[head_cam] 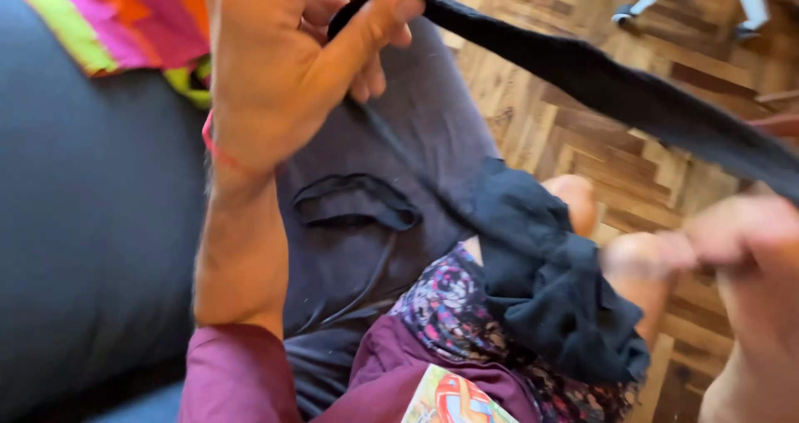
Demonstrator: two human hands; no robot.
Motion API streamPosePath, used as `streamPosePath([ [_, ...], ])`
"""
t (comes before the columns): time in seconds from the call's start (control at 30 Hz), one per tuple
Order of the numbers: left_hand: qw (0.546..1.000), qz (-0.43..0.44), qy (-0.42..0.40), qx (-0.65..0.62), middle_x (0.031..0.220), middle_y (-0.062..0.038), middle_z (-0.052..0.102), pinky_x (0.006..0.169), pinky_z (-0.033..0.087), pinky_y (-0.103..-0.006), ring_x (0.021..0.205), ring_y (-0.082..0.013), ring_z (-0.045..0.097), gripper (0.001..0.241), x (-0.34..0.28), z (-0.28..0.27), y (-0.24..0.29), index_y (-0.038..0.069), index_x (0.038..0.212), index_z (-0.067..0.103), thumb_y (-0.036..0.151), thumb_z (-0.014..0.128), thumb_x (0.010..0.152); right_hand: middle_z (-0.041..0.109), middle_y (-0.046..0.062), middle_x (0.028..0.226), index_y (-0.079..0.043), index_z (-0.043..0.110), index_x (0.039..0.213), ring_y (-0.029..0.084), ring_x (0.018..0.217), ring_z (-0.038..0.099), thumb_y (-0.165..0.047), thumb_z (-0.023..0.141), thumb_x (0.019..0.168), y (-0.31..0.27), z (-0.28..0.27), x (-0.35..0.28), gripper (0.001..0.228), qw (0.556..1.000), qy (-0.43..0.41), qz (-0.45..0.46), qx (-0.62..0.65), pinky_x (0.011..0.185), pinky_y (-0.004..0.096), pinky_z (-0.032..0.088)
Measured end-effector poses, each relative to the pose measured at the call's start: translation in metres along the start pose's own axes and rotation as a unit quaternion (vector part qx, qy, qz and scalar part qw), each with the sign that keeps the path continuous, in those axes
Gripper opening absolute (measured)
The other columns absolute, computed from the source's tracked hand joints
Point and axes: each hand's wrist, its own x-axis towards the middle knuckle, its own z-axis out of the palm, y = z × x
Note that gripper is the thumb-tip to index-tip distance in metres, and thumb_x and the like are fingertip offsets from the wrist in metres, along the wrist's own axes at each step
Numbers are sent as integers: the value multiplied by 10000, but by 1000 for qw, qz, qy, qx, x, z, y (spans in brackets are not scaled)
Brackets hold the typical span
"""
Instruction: Unpicking a seam on a black garment using a seam ripper
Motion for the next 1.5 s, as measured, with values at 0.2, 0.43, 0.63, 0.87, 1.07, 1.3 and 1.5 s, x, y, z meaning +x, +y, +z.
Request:
streamPosePath([
  [0.2,992,-97,51,65,911,-67,756,594,574,-205,698,-173,816,192,-61,-39,-101,6,1032,716,-75,887,1005,704,201,1209,-22,394,1164,297,979,790,181,625,1113,43,147,108,312,996,-53,-22,-67,790,393,735],
  [0.43,907,-322,164,216,563,80,555,606,436,-259,499,-28,506,248,-180,-41,-217,177,858,668,259,863,987,739,92,849,-117,336,1103,168,622,697,-147,874,911,168,258,173,572,946,-240,131,-176,390,344,576],
  [0.63,823,-475,62,307,788,84,806,776,528,-413,830,-206,785,233,-232,-43,-272,283,891,788,515,804,876,771,94,804,-105,364,1029,182,630,727,-188,880,914,185,298,182,535,875,-334,235,-258,448,351,609],
  [0.87,865,-495,84,-9,1014,-124,767,659,699,-289,879,-125,752,420,-240,-59,-261,88,1314,725,271,786,941,781,269,1053,-176,215,1026,312,875,781,-58,809,891,214,278,186,620,892,-318,322,-12,560,455,640],
  [1.07,846,-510,138,65,879,-101,750,531,660,-245,619,-119,741,287,-235,-54,-248,94,1091,759,203,900,865,786,126,852,-66,348,1108,171,652,728,-143,901,888,164,289,182,600,884,-298,272,-235,384,358,559],
  [1.3,911,-324,-6,256,1068,-24,631,793,515,-355,809,-169,630,187,-237,-51,-199,200,1103,761,187,833,931,739,-36,941,-168,549,1029,231,844,758,-516,929,807,170,272,133,560,855,-361,-21,-371,773,427,539],
  [1.5,938,-262,-172,146,1297,-98,551,1017,535,-361,1135,-218,625,372,-279,-40,-205,182,1163,764,83,908,834,637,47,1035,-142,520,1070,292,983,624,-472,968,720,185,278,80,658,723,-522,-195,-408,735,485,588],
])
